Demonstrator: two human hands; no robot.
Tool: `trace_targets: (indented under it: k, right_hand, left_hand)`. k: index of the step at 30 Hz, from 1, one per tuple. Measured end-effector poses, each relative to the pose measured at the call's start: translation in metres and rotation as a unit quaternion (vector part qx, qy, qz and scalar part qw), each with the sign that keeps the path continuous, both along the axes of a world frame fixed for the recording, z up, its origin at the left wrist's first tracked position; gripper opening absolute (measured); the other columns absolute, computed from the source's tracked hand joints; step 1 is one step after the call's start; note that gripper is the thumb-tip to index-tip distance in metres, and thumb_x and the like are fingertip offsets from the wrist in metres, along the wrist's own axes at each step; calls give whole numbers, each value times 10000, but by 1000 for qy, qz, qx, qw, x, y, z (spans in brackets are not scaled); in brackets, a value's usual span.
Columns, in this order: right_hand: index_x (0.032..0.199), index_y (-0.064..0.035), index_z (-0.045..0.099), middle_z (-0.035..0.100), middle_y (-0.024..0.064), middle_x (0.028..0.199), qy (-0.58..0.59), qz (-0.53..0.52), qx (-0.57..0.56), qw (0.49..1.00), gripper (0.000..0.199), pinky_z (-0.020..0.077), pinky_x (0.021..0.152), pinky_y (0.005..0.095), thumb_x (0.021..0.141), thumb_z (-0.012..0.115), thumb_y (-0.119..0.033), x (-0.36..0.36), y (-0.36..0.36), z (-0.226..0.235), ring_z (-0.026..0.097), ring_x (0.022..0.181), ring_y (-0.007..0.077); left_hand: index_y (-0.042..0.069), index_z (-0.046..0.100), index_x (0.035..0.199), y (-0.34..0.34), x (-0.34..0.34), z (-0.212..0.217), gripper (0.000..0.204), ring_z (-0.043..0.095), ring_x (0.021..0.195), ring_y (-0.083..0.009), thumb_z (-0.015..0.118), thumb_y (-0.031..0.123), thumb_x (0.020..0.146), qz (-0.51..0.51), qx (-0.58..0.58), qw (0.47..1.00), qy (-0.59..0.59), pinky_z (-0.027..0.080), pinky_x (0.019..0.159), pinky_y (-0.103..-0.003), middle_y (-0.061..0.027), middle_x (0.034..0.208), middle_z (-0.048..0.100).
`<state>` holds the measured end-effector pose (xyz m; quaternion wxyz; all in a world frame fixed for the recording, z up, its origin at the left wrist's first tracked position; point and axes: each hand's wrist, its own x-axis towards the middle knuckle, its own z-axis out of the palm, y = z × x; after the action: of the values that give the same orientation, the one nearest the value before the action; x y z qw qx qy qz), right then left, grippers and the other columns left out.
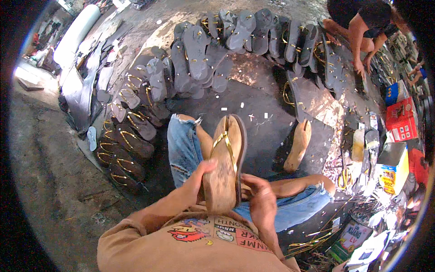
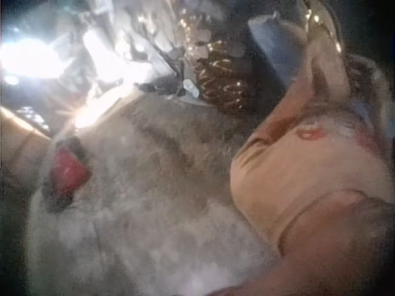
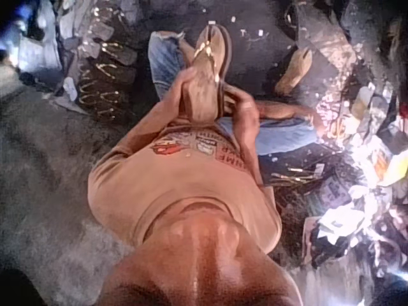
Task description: The person sits on the ground and repeatedly picks up a black flip-flop sole and a gold strap. They insert the strap into the sole using a wooden shoe last, then remove the last and place the finished flip-flop aside. The process is repeated for multiple units.
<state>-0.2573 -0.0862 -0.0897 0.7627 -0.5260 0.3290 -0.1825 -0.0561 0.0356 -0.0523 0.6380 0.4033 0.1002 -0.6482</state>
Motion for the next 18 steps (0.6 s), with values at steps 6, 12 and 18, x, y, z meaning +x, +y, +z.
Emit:
trace_targets:
  k: [6, 12, 18]
  right_hand:
    - [1059, 10, 703, 715, 89, 981, 129, 68, 91, 985, 462, 510, 819, 330, 1148, 481, -385, -11, 31, 36, 611, 926, 130]
    - [770, -117, 625, 547, -64, 632, 22, 9, 296, 955, 426, 325, 496, 259, 1024, 682, -454, -11, 32, 37, 432, 541, 63]
    - [927, -69, 711, 645, 29, 789, 117, 69, 293, 946, 291, 501, 690, 359, 1041, 645, -328, -14, 20, 46, 610, 728, 163]
  left_hand:
    - [30, 442, 1544, 23, -17, 54, 809, 666, 1222, -244, 614, 584, 980, -36, -8, 998, 41, 512, 1091, -410, -149, 1352, 654]
    - [57, 448, 1548, 52, -30, -9, 864, 673, 1209, -265, 682, 582, 904, 33, -95, 977, 186, 520, 1075, -426, -139, 1345, 660]
    - [-5, 347, 1581, 33, -24, 28, 1044, 596, 1299, -255, 840, 466, 790, -55, -191, 980, 23, 472, 1122, -424, -138, 1439, 579]
